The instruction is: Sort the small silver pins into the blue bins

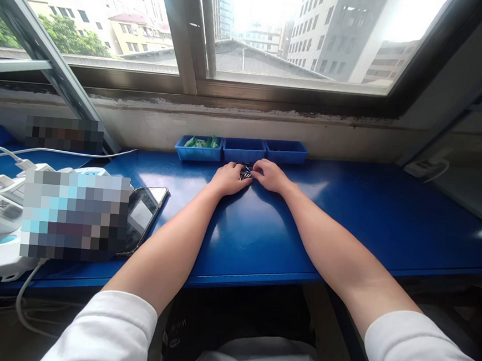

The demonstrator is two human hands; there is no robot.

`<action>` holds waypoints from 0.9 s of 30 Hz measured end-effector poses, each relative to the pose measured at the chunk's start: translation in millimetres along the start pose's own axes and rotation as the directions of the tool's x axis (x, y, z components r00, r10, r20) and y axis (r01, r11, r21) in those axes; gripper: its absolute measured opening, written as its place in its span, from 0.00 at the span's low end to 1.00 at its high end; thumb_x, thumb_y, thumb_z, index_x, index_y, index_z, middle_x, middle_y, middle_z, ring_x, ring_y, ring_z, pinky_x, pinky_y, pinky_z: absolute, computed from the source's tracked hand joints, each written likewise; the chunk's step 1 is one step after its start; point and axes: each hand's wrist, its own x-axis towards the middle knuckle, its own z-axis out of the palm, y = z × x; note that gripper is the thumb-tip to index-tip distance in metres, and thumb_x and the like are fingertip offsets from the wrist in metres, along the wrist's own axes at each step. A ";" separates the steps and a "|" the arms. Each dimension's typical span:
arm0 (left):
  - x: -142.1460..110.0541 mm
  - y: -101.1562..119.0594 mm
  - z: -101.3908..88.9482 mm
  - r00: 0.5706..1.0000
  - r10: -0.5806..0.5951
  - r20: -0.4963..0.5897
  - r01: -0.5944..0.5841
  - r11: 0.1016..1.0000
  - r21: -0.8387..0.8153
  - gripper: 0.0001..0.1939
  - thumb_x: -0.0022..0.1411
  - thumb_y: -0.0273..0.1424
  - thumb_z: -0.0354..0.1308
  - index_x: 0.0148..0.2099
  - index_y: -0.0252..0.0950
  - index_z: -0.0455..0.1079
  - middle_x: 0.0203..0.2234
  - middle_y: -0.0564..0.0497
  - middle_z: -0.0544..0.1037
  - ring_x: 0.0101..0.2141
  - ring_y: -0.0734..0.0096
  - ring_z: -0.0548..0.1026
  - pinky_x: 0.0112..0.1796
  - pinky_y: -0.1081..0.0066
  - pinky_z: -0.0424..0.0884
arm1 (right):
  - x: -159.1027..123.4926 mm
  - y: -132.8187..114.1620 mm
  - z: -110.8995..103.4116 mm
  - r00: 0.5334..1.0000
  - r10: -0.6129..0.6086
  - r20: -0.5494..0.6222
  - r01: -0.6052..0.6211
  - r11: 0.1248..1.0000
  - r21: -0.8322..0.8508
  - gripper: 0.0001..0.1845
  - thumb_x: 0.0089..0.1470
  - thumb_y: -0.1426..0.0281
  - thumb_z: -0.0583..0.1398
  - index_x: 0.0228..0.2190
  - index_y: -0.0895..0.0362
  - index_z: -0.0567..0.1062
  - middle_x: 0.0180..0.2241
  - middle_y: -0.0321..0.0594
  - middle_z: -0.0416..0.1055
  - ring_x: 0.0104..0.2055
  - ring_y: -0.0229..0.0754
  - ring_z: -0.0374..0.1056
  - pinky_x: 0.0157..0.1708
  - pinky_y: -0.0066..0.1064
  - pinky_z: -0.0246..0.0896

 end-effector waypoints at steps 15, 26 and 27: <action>-0.8 6.7 -7.6 0.950 0.125 -0.285 -0.183 0.965 -0.188 0.13 0.64 0.34 0.47 0.42 0.37 0.71 0.40 0.46 0.75 0.42 0.63 0.73 0.45 0.66 0.68 | 2.6 -8.7 -4.6 0.993 0.107 -0.051 -0.100 0.986 0.136 0.16 0.61 0.64 0.50 0.32 0.58 0.74 0.34 0.40 0.76 0.36 0.39 0.69 0.38 0.26 0.58; -3.0 10.0 -9.4 0.961 0.127 -0.244 -0.188 0.951 -0.245 0.13 0.64 0.37 0.48 0.45 0.38 0.70 0.41 0.48 0.77 0.43 0.63 0.73 0.45 0.67 0.68 | 5.3 -12.5 -6.2 0.993 0.090 -0.073 -0.087 0.995 0.046 0.22 0.62 0.61 0.48 0.26 0.57 0.75 0.31 0.42 0.76 0.34 0.40 0.70 0.35 0.27 0.56; -2.9 10.1 -9.3 0.961 0.128 -0.247 -0.190 0.950 -0.248 0.14 0.64 0.37 0.48 0.45 0.38 0.70 0.41 0.48 0.77 0.43 0.63 0.73 0.46 0.67 0.68 | 5.4 -13.3 -6.4 0.994 0.086 -0.072 -0.083 0.996 0.046 0.22 0.62 0.61 0.48 0.26 0.57 0.75 0.31 0.42 0.76 0.34 0.40 0.69 0.34 0.27 0.56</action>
